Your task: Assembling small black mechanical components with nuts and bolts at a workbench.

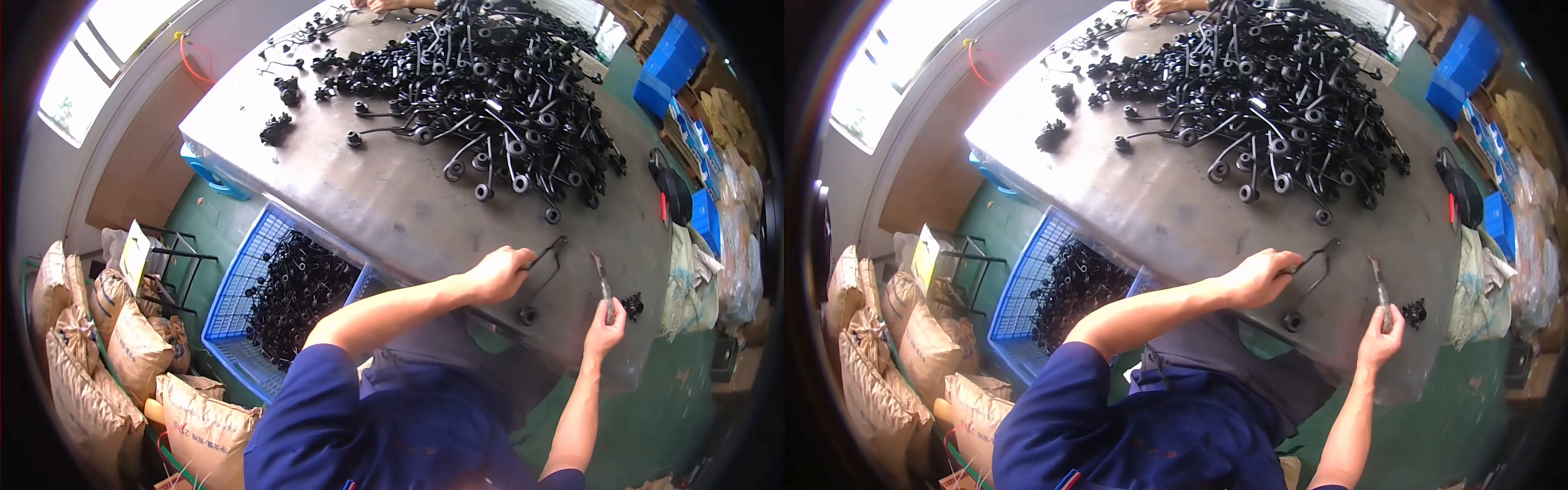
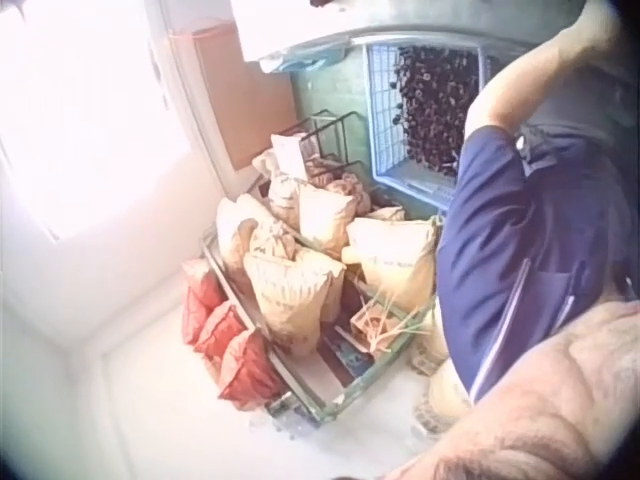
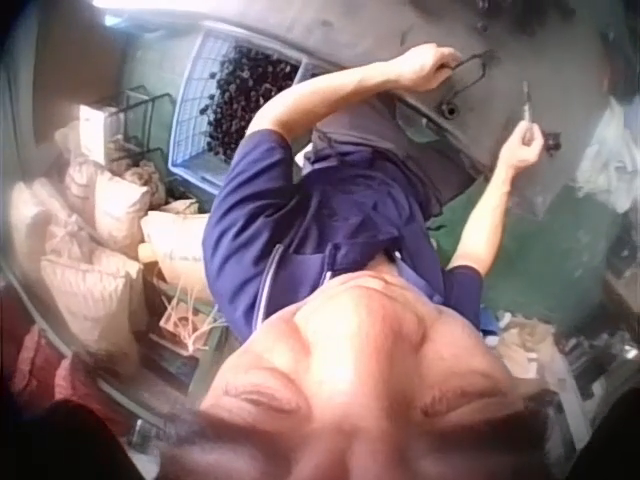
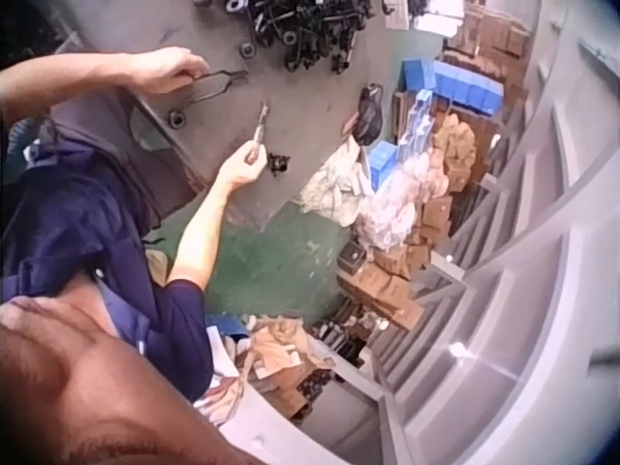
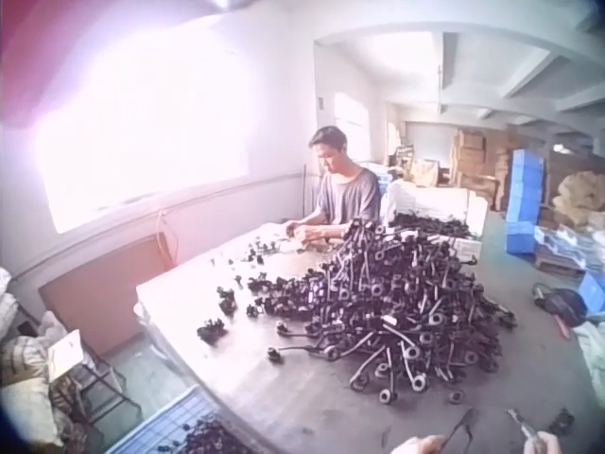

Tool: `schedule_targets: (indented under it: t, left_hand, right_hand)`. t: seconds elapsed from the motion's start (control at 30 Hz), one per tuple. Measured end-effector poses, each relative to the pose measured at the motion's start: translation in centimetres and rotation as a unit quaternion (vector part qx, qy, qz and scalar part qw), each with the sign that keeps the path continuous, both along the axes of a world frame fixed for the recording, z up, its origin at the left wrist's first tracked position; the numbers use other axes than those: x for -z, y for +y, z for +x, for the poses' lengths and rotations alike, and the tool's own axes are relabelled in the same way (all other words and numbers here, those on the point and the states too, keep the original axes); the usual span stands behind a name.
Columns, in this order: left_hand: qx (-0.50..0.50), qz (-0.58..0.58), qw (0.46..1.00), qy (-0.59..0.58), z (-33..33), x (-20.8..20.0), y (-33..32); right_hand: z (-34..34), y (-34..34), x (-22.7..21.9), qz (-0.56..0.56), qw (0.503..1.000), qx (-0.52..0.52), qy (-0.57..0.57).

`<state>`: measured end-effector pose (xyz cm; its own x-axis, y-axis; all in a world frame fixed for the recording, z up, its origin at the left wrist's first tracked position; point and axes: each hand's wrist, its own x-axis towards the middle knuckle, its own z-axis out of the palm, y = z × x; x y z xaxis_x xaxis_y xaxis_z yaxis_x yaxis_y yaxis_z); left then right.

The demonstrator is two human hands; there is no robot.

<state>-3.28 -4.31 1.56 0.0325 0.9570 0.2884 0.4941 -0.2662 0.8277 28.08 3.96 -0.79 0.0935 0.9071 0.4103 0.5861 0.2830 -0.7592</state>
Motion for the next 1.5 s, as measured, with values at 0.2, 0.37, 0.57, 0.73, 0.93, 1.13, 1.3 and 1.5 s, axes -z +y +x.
schedule_targets:
  t: [0.2, 0.37, 0.57, 0.73, 0.93, 1.13, 1.3, 1.5]
  left_hand:
    - [-0.152, 0.109, 0.978, 0.086, -8.6, -2.8, -1.1]
    - [-0.479, 0.173, 0.799, 0.321, -31.0, -1.0, -2.7]
    - [-0.517, 0.009, 0.845, 0.133, -55.1, 7.8, -13.1]
    - [-0.621, -0.164, 0.726, 0.247, -46.2, 5.9, -9.0]
    - [-0.432, -0.065, 0.887, -0.151, -32.6, 2.9, -10.8]
    - [-0.098, -0.117, 0.878, -0.454, -13.3, -2.2, -5.0]
    - [0.098, -0.175, 0.8, -0.565, -3.1, -3.5, 0.0]
    - [0.121, -0.145, 0.855, -0.482, 6.7, -4.1, 3.6]
  right_hand:
    - [0.6, 0.0, 0.3, -0.011, 1.0, 0.023, -0.012]
    - [1.7, -0.6, -0.2, -0.005, 0.997, 0.063, -0.038]
    - [-1.8, 0.8, 0.2, 0.146, 0.98, -0.024, -0.135]
    - [-8.0, -5.3, -5.0, -0.03, 0.99, -0.134, -0.02]
    - [-12.3, -6.9, -4.2, -0.031, 0.96, -0.26, -0.1]
    - [-9.7, -5.3, -4.6, -0.046, 0.962, -0.254, -0.092]
    - [-8.7, -5.4, -6.9, -0.12, 0.96, -0.238, 0.084]
    - [-7.5, -5.3, -7.0, -0.243, 0.836, -0.294, 0.394]
